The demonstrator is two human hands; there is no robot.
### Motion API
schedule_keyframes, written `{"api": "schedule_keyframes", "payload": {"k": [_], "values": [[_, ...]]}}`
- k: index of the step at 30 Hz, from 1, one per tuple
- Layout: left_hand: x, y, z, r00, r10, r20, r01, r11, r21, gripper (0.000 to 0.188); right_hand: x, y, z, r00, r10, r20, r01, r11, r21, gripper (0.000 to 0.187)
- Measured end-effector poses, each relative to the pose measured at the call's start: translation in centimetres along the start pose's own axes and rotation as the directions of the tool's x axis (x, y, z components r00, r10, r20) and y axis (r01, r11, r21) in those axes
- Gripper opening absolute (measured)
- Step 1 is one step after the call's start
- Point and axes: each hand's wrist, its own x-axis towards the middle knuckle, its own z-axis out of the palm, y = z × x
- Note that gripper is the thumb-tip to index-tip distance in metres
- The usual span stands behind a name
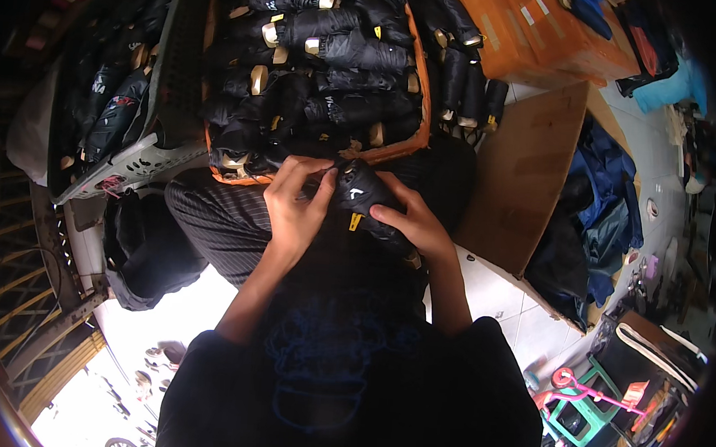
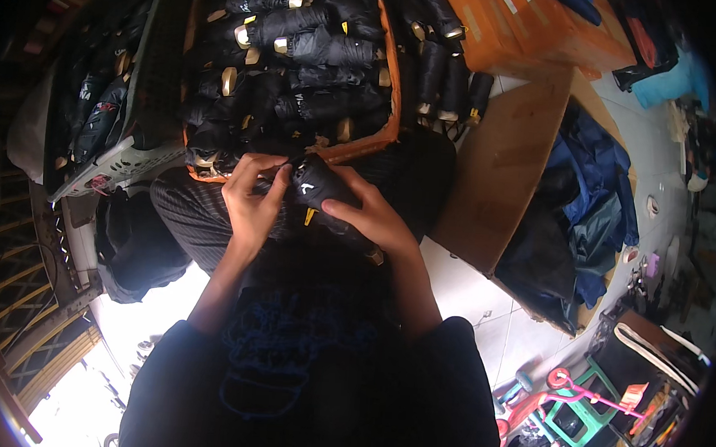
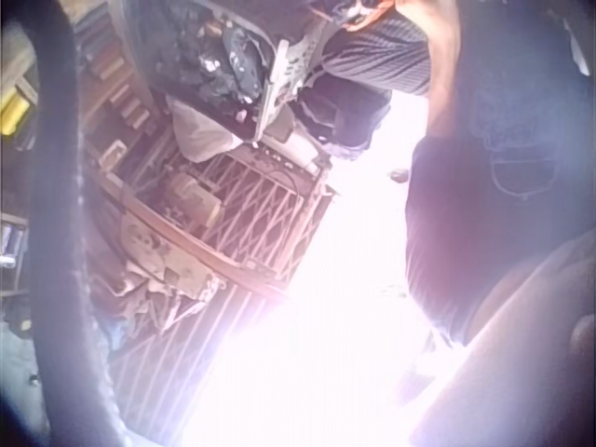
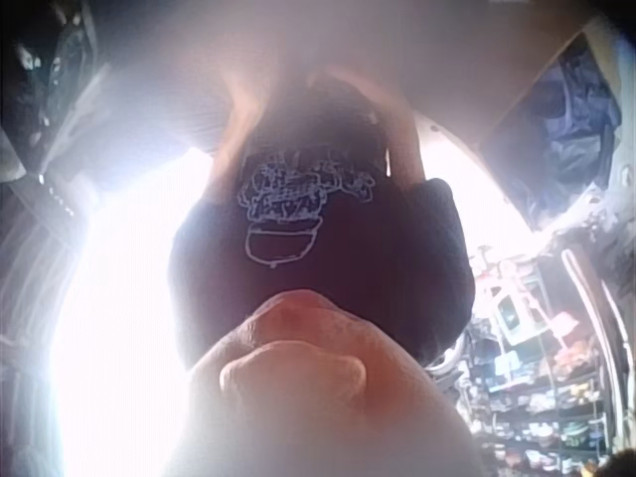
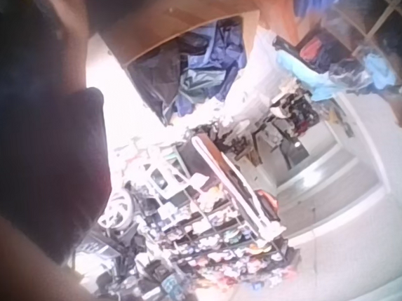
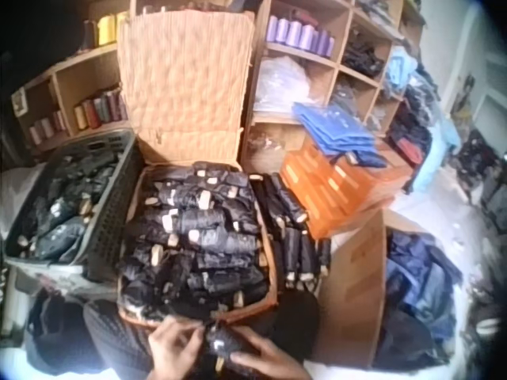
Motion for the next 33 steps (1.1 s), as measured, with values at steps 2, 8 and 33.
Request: {"api": "schedule_keyframes", "payload": {"k": [2, 8, 33], "values": [[-0.3, -0.1, 0.1, 0.999, -0.037, -0.003, 0.037, 0.999, -0.006, 0.013, 0.1, 0.0, 0.2, 0.998, -0.063, -0.016, 0.06, 0.986, -0.155, 0.061], [-1.2, -1.1, 0.5, 0.984, -0.174, 0.049, 0.177, 0.981, -0.077, 0.012, 0.0, -0.3, 0.9, 0.979, -0.189, -0.082, 0.125, 0.862, -0.492, 0.065], [-4.6, -2.9, -0.5, 0.938, -0.294, 0.185, 0.342, 0.878, -0.335, 0.007, 0.6, 3.1, 2.9, 0.992, 0.072, -0.103, -0.061, 0.992, 0.108, 0.062]]}}
